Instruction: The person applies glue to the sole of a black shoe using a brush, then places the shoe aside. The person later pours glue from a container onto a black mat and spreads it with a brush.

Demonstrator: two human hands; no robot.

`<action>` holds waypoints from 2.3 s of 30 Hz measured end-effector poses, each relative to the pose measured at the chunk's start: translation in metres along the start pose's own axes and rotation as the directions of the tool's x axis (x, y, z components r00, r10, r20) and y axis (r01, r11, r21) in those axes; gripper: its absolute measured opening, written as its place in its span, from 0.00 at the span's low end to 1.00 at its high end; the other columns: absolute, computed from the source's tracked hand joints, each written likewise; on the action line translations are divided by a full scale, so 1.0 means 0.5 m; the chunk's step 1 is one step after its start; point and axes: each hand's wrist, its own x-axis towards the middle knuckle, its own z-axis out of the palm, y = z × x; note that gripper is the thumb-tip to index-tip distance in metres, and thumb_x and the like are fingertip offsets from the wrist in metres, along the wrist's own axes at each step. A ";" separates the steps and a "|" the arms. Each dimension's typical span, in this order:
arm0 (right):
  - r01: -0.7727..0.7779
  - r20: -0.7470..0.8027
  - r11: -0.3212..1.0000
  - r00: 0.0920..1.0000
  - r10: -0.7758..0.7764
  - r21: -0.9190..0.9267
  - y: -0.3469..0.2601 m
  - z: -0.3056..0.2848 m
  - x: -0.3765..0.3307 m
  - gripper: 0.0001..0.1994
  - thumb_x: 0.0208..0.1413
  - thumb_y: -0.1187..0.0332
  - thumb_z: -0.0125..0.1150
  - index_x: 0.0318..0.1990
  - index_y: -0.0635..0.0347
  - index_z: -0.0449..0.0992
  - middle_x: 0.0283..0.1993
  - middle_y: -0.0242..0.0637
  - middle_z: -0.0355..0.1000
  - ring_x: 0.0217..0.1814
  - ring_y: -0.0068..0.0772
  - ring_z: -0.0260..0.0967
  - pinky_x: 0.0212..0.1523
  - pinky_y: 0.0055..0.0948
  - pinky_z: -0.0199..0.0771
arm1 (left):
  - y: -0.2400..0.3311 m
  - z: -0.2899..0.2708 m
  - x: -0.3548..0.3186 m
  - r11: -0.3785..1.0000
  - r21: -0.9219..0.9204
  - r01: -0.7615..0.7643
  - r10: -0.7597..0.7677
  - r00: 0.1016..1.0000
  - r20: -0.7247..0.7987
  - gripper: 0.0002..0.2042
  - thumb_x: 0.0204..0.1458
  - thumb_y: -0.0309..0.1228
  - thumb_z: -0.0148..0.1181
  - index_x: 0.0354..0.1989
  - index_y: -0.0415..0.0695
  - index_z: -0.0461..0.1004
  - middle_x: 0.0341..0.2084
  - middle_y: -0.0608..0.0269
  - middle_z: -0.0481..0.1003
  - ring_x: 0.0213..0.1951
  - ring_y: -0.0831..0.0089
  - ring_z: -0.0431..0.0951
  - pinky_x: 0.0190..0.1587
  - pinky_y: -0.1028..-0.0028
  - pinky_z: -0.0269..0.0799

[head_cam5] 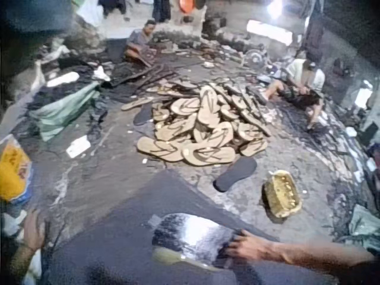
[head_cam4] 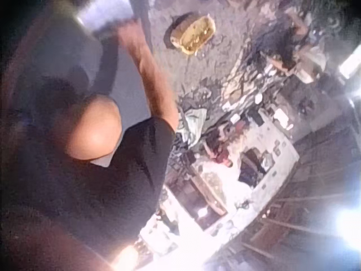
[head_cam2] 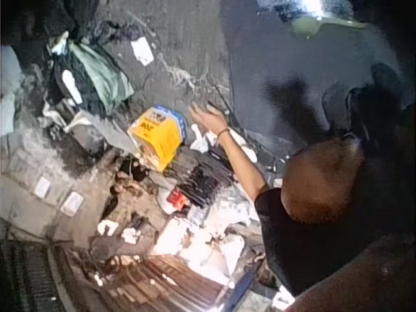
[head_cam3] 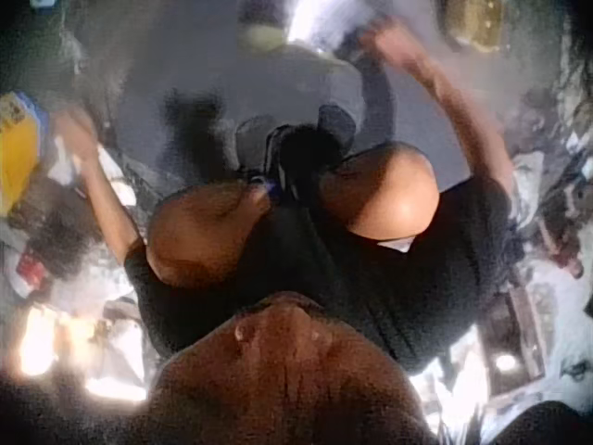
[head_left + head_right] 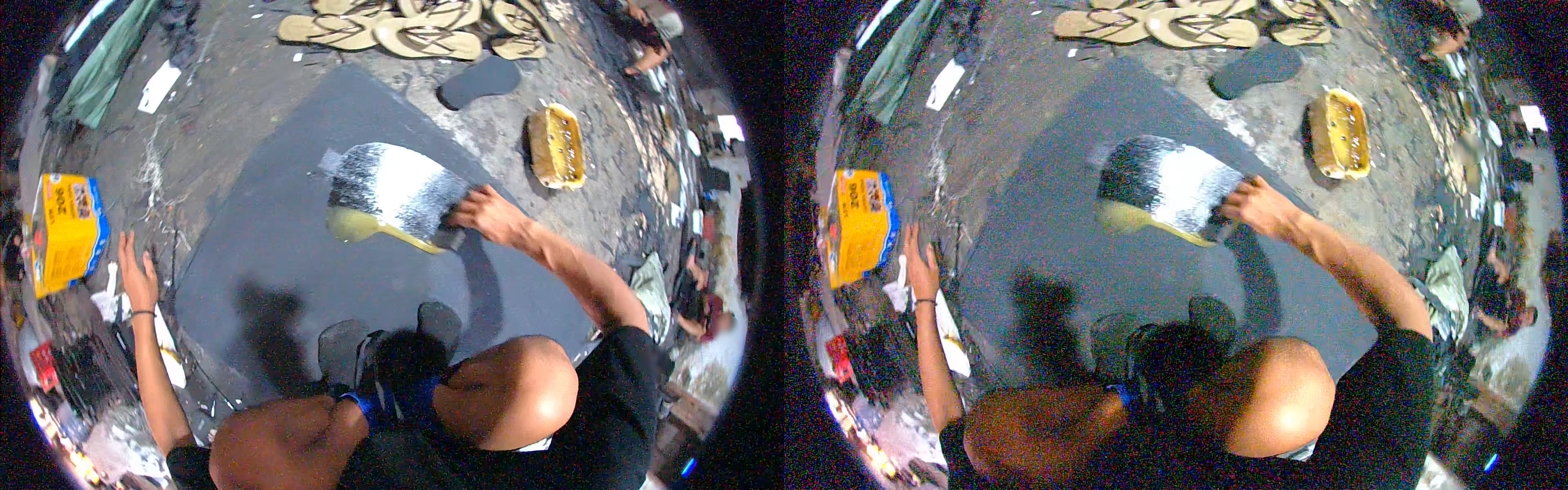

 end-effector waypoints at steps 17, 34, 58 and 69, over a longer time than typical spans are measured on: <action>-0.543 0.052 -0.005 0.072 0.996 0.840 -0.153 -0.103 -0.395 0.22 0.60 0.62 0.63 0.56 0.69 0.72 0.47 0.45 0.78 0.48 0.35 0.77 0.48 0.35 0.77 | 0.177 0.199 -0.129 0.975 -0.189 -0.120 0.142 0.984 0.106 0.28 0.66 0.41 0.44 0.70 0.40 0.54 0.71 0.49 0.54 0.72 0.53 0.52 0.72 0.54 0.43; -0.727 0.060 -0.126 -0.116 0.991 0.674 -0.087 0.006 0.112 0.14 0.56 0.59 0.56 0.41 0.60 0.78 0.34 0.56 0.76 0.41 0.63 0.74 0.44 0.53 0.73 | 0.172 0.212 -0.123 0.977 -0.190 -0.095 0.114 0.989 0.093 0.29 0.65 0.46 0.44 0.69 0.38 0.57 0.69 0.48 0.57 0.70 0.51 0.55 0.71 0.54 0.46; -0.717 -0.217 0.424 0.367 0.905 0.554 0.162 -0.208 0.656 0.15 0.54 0.56 0.61 0.40 0.59 0.80 0.34 0.54 0.77 0.42 0.59 0.76 0.44 0.51 0.75 | 0.167 0.181 -0.116 0.950 -0.311 0.032 0.027 0.982 0.184 0.30 0.56 0.39 0.56 0.66 0.38 0.61 0.67 0.46 0.59 0.69 0.48 0.56 0.69 0.48 0.49; -0.277 -0.121 0.960 0.955 0.271 -0.034 0.059 -0.268 0.642 0.20 0.52 0.70 0.54 0.54 0.46 0.75 0.49 0.34 0.76 0.53 0.41 0.74 0.45 0.42 0.77 | 0.161 0.188 -0.126 0.953 -0.301 0.019 0.027 0.989 0.145 0.29 0.57 0.39 0.54 0.65 0.37 0.62 0.66 0.47 0.61 0.69 0.49 0.57 0.69 0.48 0.49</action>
